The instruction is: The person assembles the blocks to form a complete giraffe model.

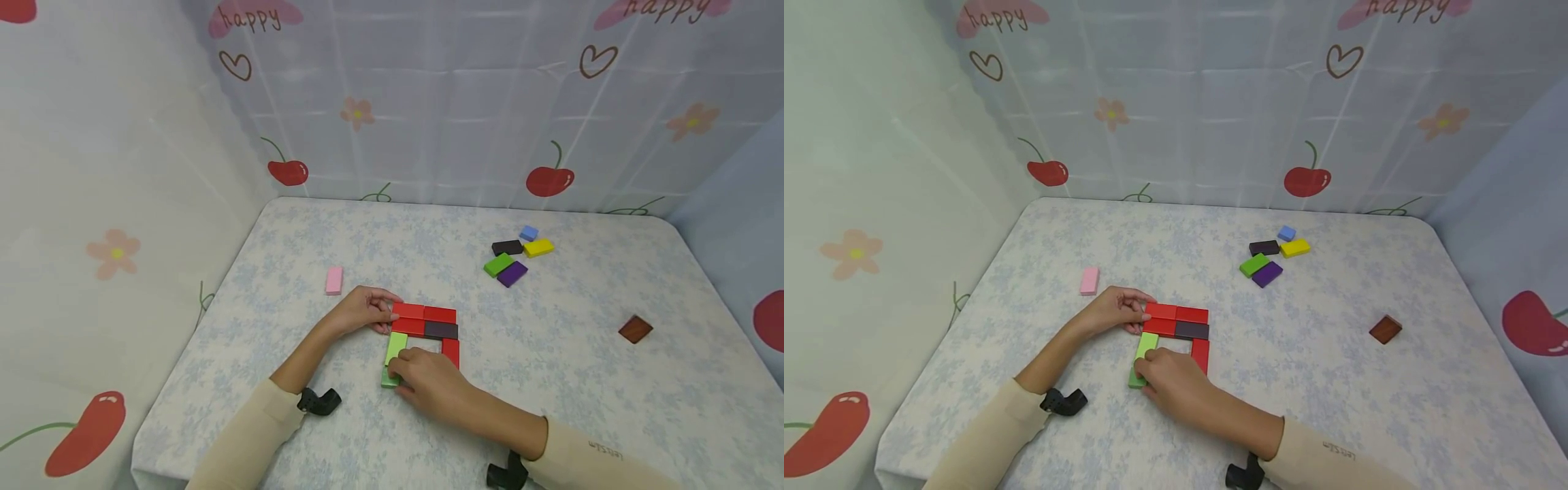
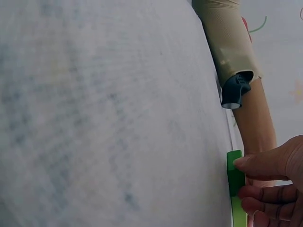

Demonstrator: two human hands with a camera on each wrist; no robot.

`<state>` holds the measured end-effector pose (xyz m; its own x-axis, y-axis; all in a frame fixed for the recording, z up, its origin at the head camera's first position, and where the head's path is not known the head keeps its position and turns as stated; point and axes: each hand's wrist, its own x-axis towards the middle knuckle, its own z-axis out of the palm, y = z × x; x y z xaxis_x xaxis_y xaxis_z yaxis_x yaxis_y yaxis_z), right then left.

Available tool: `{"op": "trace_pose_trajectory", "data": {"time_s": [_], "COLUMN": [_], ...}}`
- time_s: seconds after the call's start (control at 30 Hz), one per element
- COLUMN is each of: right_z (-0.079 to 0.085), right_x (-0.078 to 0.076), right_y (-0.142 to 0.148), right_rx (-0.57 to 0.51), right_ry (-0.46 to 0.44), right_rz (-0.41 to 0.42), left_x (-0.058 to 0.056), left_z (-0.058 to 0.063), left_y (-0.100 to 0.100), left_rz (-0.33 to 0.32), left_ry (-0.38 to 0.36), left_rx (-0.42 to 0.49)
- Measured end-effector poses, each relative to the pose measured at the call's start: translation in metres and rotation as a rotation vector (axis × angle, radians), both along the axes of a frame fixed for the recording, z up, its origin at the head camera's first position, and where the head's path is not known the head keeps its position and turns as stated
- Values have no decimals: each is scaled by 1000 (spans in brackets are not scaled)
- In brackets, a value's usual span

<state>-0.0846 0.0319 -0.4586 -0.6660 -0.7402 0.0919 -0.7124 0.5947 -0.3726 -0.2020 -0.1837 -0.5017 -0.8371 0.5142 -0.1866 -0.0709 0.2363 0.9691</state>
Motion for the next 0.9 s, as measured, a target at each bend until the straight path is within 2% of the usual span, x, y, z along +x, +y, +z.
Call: {"op": "trace_pose_trajectory", "data": {"time_s": [0.63,0.9], "right_z": [0,0], "right_x": [4,4], "right_y": [-6,-10], "right_rx": [15,31], "right_ry": [41,85], "right_rz": [-59,-70], "left_x": [0,1], "left_z": [0,1], "left_y": [1,1], "left_rz": [-2,1], "left_ry": [-9,-12], "left_rx": [-4,-1]}}
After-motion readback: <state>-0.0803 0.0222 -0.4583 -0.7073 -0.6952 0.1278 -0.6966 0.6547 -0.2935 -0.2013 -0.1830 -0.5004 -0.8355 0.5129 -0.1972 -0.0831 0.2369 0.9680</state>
